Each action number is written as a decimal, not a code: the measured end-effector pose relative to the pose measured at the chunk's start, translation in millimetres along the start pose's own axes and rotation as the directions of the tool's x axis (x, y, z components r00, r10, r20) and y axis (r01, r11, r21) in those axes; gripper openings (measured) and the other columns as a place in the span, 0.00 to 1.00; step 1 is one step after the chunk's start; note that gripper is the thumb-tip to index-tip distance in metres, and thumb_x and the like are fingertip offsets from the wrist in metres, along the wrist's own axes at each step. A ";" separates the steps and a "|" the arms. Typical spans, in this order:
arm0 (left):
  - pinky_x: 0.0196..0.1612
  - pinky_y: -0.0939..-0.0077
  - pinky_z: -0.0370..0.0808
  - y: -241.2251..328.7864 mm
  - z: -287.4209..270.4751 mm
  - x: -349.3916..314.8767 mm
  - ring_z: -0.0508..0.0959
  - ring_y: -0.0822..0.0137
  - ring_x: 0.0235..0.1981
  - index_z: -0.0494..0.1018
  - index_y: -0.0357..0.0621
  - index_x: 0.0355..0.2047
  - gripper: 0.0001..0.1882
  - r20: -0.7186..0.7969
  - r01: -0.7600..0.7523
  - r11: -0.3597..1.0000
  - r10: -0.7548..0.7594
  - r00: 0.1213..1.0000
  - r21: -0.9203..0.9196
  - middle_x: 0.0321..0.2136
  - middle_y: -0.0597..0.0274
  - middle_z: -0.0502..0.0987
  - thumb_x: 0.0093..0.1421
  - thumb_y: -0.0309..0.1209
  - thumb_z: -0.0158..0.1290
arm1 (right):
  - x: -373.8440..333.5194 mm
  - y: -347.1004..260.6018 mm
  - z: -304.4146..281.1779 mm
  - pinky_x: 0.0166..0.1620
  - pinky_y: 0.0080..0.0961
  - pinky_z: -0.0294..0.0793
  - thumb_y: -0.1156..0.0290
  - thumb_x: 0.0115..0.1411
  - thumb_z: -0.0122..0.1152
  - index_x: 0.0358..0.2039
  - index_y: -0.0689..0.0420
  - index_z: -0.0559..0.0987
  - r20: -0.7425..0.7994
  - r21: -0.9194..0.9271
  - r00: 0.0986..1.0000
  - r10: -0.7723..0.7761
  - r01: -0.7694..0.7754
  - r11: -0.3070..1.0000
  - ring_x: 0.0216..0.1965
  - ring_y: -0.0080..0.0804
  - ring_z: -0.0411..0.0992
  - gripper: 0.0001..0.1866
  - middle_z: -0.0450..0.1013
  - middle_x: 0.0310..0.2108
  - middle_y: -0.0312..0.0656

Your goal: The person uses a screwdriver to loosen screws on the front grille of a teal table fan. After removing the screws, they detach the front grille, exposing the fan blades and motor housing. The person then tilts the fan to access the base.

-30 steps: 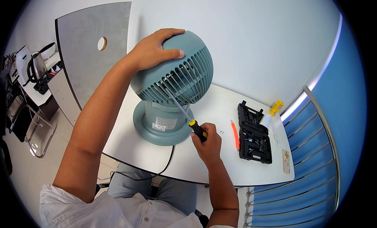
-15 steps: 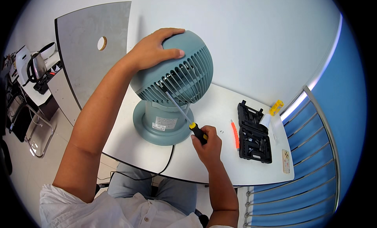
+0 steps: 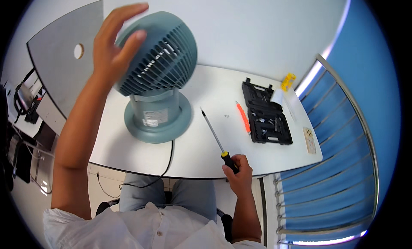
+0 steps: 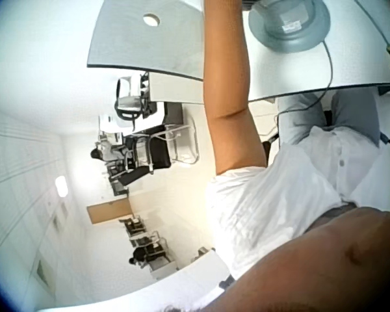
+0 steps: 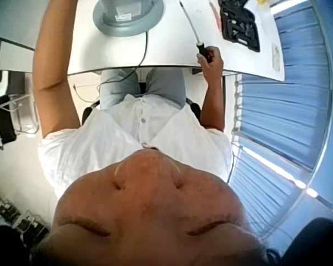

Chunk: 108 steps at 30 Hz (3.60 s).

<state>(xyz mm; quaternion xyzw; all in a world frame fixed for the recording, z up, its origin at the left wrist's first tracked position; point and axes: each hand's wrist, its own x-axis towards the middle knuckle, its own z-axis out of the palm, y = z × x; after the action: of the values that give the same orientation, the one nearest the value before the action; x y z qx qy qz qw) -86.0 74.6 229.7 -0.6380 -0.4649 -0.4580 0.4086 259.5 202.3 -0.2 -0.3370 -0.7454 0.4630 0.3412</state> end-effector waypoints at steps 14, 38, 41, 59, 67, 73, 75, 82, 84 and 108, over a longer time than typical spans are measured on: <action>0.34 0.66 0.73 103.9 132.6 -94.7 0.76 0.62 0.34 0.76 0.47 0.37 0.13 0.689 -0.022 0.988 0.121 0.715 -0.151 0.33 0.67 0.77 0.49 0.26 0.59 | -33.8 32.5 -51.7 0.38 0.21 0.71 0.73 0.51 0.65 0.40 0.62 0.70 0.047 -0.007 0.992 0.120 -0.119 0.993 0.32 0.23 0.72 0.17 0.75 0.30 0.42; 0.44 0.70 0.70 111.4 141.5 -31.6 0.74 0.63 0.41 0.73 0.49 0.49 0.18 0.312 0.380 0.918 -0.330 0.891 -0.114 0.39 0.63 0.75 0.57 0.31 0.56 | -36.5 49.3 -63.5 0.27 0.18 0.70 0.80 0.57 0.54 0.45 0.61 0.65 -0.169 0.480 0.941 0.294 -0.182 0.859 0.24 0.22 0.69 0.15 0.70 0.29 0.39; 0.55 0.67 0.65 75.9 91.8 21.6 0.73 0.57 0.49 0.72 0.47 0.51 0.21 0.127 0.169 0.974 -0.189 0.974 0.147 0.47 0.57 0.74 0.58 0.40 0.55 | -20.8 43.1 -47.4 0.29 0.19 0.71 0.79 0.57 0.54 0.47 0.63 0.65 -0.121 0.614 0.938 0.326 -0.188 0.767 0.24 0.23 0.68 0.17 0.70 0.30 0.41; 0.50 0.57 0.71 -6.9 40.1 25.7 0.73 0.53 0.51 0.71 0.49 0.53 0.25 0.285 0.206 0.705 -0.511 0.811 0.678 0.53 0.56 0.72 0.59 0.48 0.49 | 189.7 45.8 8.6 0.32 0.23 0.76 0.79 0.55 0.52 0.40 0.61 0.67 0.110 0.401 0.969 0.222 -0.248 0.882 0.28 0.28 0.73 0.12 0.72 0.30 0.44; 0.52 0.60 0.69 -21.1 8.0 11.2 0.74 0.54 0.49 0.73 0.47 0.49 0.22 0.310 0.159 0.899 -0.301 0.902 0.409 0.49 0.56 0.74 0.65 0.45 0.41 | 190.3 38.3 21.5 0.32 0.23 0.75 0.78 0.56 0.50 0.40 0.60 0.67 0.101 0.453 0.991 0.089 -0.126 0.883 0.26 0.27 0.73 0.10 0.72 0.30 0.43; 0.58 0.65 0.65 -33.6 -10.3 5.8 0.72 0.57 0.52 0.74 0.47 0.50 0.22 0.354 0.316 0.948 -0.309 0.882 0.041 0.50 0.57 0.74 0.68 0.42 0.36 | 183.8 41.9 19.9 0.31 0.25 0.73 0.80 0.54 0.48 0.42 0.59 0.67 0.099 0.422 0.993 0.059 -0.095 0.902 0.25 0.28 0.71 0.13 0.70 0.28 0.41; 0.60 0.67 0.63 -41.4 -15.6 3.3 0.71 0.59 0.54 0.74 0.47 0.50 0.22 0.371 0.336 0.941 -0.296 0.880 -0.046 0.51 0.58 0.74 0.68 0.42 0.36 | 181.8 39.7 23.1 0.30 0.23 0.72 0.80 0.53 0.48 0.41 0.59 0.67 0.096 0.420 0.993 0.068 -0.102 0.902 0.24 0.26 0.70 0.13 0.69 0.27 0.41; 0.61 0.67 0.62 -65.3 -27.1 0.5 0.70 0.60 0.56 0.74 0.46 0.51 0.21 0.403 0.309 0.931 -0.212 0.890 -0.192 0.53 0.58 0.73 0.65 0.37 0.38 | 179.9 41.7 24.3 0.31 0.20 0.72 0.79 0.54 0.50 0.41 0.61 0.68 0.117 0.382 0.993 0.018 -0.062 0.922 0.26 0.24 0.70 0.12 0.69 0.28 0.40; 0.61 0.67 0.62 -70.8 -27.8 -1.0 0.70 0.60 0.56 0.74 0.46 0.51 0.21 0.403 0.322 0.920 -0.214 0.890 -0.223 0.53 0.58 0.73 0.64 0.37 0.38 | 178.5 39.9 24.7 0.32 0.20 0.72 0.79 0.54 0.50 0.41 0.61 0.68 0.110 0.385 0.994 0.009 -0.050 0.921 0.26 0.24 0.70 0.12 0.69 0.28 0.40; 0.57 0.64 0.66 -119.2 -29.3 2.4 0.73 0.60 0.51 0.73 0.43 0.48 0.23 0.502 0.645 0.687 -0.450 0.739 -0.335 0.50 0.53 0.74 0.61 0.45 0.45 | 117.0 -105.0 12.6 0.25 0.17 0.67 0.79 0.57 0.46 0.56 0.61 0.66 0.085 0.171 0.992 -0.097 0.082 0.982 0.20 0.20 0.66 0.24 0.70 0.27 0.39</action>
<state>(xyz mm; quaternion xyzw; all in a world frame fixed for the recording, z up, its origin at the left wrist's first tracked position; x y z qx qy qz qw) -207.0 75.3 250.6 -0.6229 -0.5755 -0.5294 -0.0239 166.4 256.1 115.2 -0.2515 -0.7335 0.5231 0.3537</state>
